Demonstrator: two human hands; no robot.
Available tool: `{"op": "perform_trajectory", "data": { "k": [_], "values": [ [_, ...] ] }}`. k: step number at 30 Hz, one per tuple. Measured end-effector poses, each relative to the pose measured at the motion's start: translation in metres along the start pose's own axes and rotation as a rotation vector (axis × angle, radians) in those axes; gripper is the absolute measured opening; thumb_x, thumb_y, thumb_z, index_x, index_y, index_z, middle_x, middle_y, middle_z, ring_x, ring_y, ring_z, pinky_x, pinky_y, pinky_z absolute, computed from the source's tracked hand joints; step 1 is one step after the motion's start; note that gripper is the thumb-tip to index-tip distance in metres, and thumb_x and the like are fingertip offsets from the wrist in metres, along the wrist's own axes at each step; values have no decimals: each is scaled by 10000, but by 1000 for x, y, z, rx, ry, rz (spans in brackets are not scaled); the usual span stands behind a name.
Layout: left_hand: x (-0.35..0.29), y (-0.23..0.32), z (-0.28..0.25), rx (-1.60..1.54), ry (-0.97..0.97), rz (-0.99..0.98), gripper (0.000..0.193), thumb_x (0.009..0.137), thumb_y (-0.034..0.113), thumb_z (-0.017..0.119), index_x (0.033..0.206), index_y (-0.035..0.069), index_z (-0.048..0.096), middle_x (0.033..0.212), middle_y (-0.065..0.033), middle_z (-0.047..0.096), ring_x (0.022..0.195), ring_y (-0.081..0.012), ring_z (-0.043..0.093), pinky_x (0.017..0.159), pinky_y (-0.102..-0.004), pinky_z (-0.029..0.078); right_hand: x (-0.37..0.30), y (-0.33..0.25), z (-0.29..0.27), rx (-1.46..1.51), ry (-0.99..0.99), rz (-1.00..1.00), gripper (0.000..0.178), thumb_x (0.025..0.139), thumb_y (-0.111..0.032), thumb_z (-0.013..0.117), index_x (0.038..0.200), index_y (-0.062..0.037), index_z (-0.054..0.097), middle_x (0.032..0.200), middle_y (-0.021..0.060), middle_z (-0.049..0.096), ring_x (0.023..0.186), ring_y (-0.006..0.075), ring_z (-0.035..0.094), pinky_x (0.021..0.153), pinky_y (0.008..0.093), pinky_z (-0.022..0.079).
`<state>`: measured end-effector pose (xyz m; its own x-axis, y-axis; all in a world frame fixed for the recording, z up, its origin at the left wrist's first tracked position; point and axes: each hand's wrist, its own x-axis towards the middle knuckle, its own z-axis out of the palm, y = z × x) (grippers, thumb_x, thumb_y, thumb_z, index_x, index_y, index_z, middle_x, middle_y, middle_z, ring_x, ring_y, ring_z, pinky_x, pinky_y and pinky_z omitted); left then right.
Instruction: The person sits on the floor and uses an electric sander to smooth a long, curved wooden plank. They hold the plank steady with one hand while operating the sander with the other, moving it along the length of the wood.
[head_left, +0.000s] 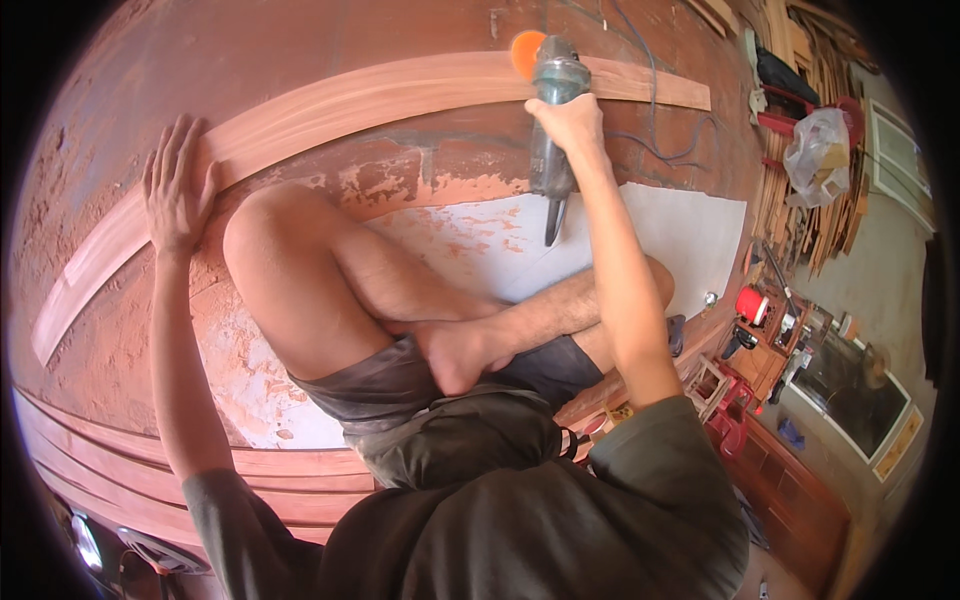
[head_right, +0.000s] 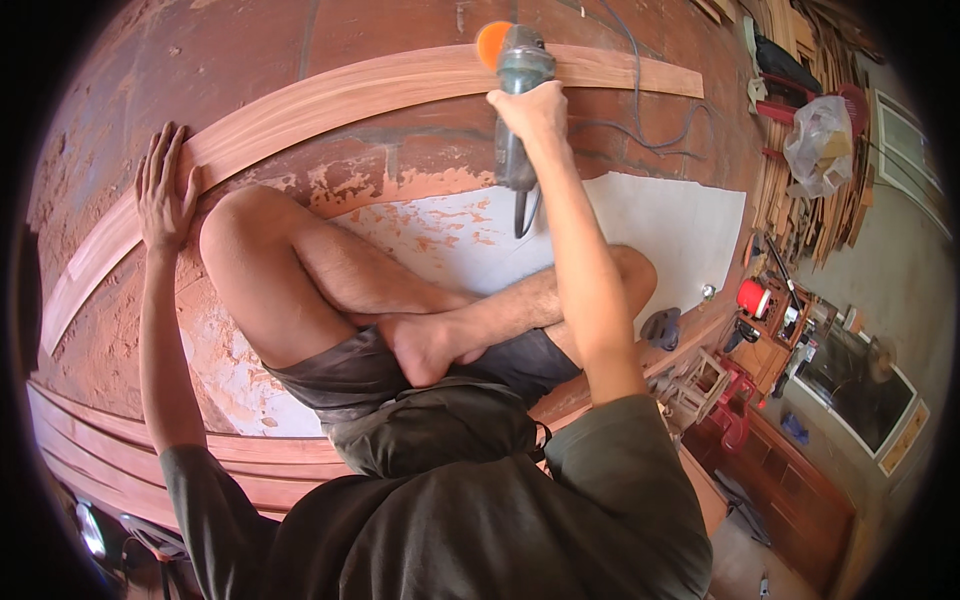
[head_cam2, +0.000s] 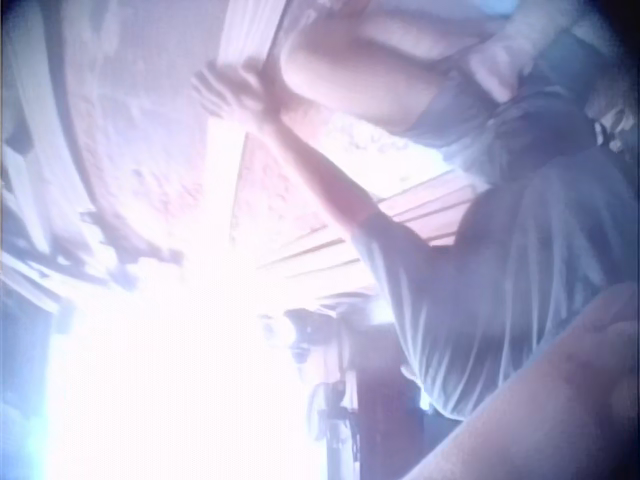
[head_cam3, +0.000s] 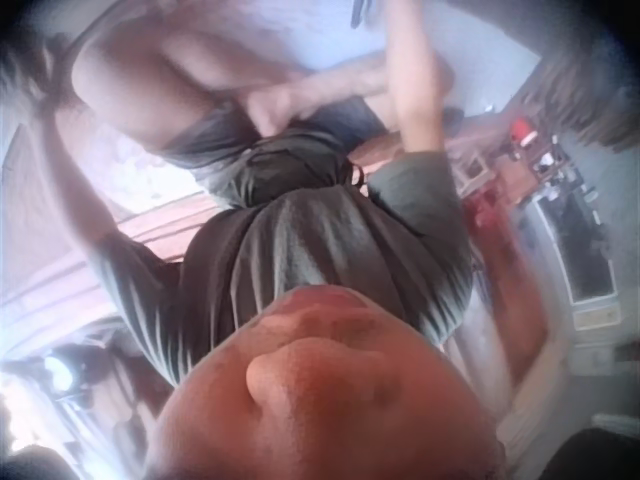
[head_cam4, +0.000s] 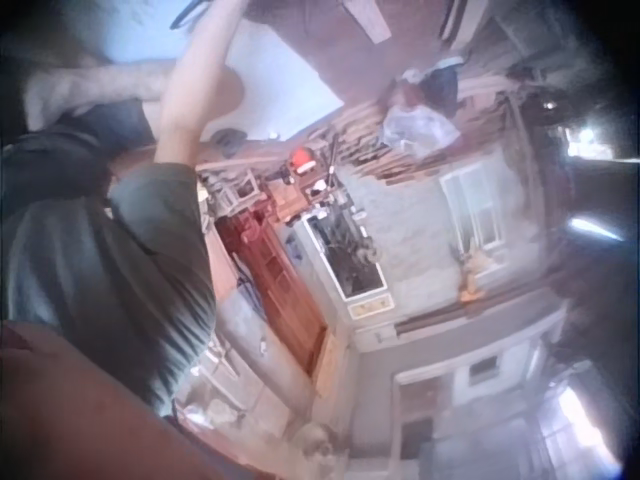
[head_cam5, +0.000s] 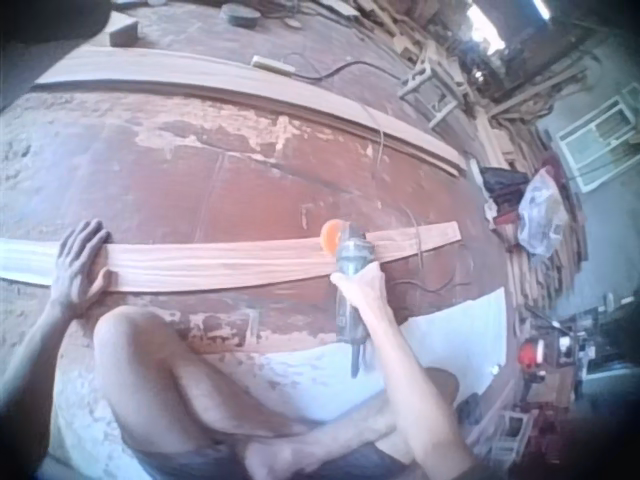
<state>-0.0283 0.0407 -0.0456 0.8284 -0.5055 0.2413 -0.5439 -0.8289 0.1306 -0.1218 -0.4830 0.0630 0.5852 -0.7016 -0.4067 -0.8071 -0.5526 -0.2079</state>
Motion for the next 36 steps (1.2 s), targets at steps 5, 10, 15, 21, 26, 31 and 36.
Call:
{"op": "perform_trajectory", "data": {
  "k": [5,10,15,21,26,31,36],
  "values": [
    [-1,0,-2,4,5,-21,620,1021,446,557,1597,271,410,1655,1,395,1537,-237,342,1272,-440,255,-53,-35,32,6,-16,-135,854,686,-340,832,1292,160,497,1157,344,692,1082,419,715,962,424,576],
    [1,1,-1,-8,22,-13,613,1016,429,562,1591,269,421,1653,-4,399,1533,-241,349,1272,-435,250,-85,-45,33,8,-75,-196,873,694,-319,833,1314,172,465,1147,354,688,1080,436,711,963,429,576],
    [-2,1,-2,-9,30,-26,590,1024,406,549,1581,247,440,1642,-20,416,1530,-248,354,1269,-442,253,-80,-25,28,-6,-70,-220,872,696,-326,842,1322,145,461,1165,337,692,1095,432,707,968,434,572],
    [0,4,-8,-31,52,-9,575,1025,379,537,1569,212,459,1635,-46,428,1530,-254,353,1268,-444,256,-33,13,7,5,83,-81,950,695,-322,846,1406,105,383,1243,340,660,1160,438,677,1024,457,535],
    [-3,1,-7,-2,-3,-32,590,1007,361,567,1564,196,463,1640,-42,420,1530,-261,351,1267,-443,262,-40,4,18,59,111,-130,835,734,-335,840,1320,94,426,1196,342,670,1119,449,687,997,486,537],
    [-1,0,-7,-6,-32,-50,609,1019,359,542,1597,210,418,1668,-26,375,1555,-228,302,1294,-424,205,-61,-29,32,45,66,-172,776,769,-330,815,1290,98,432,1148,338,685,1084,451,698,962,493,549],
    [1,4,-8,-29,24,-27,604,998,336,580,1570,193,448,1637,-42,419,1529,-254,348,1269,-433,261,-68,-34,30,-16,43,-203,794,771,-339,816,1301,104,424,1150,345,681,1083,461,695,962,492,550]
  ]
}}
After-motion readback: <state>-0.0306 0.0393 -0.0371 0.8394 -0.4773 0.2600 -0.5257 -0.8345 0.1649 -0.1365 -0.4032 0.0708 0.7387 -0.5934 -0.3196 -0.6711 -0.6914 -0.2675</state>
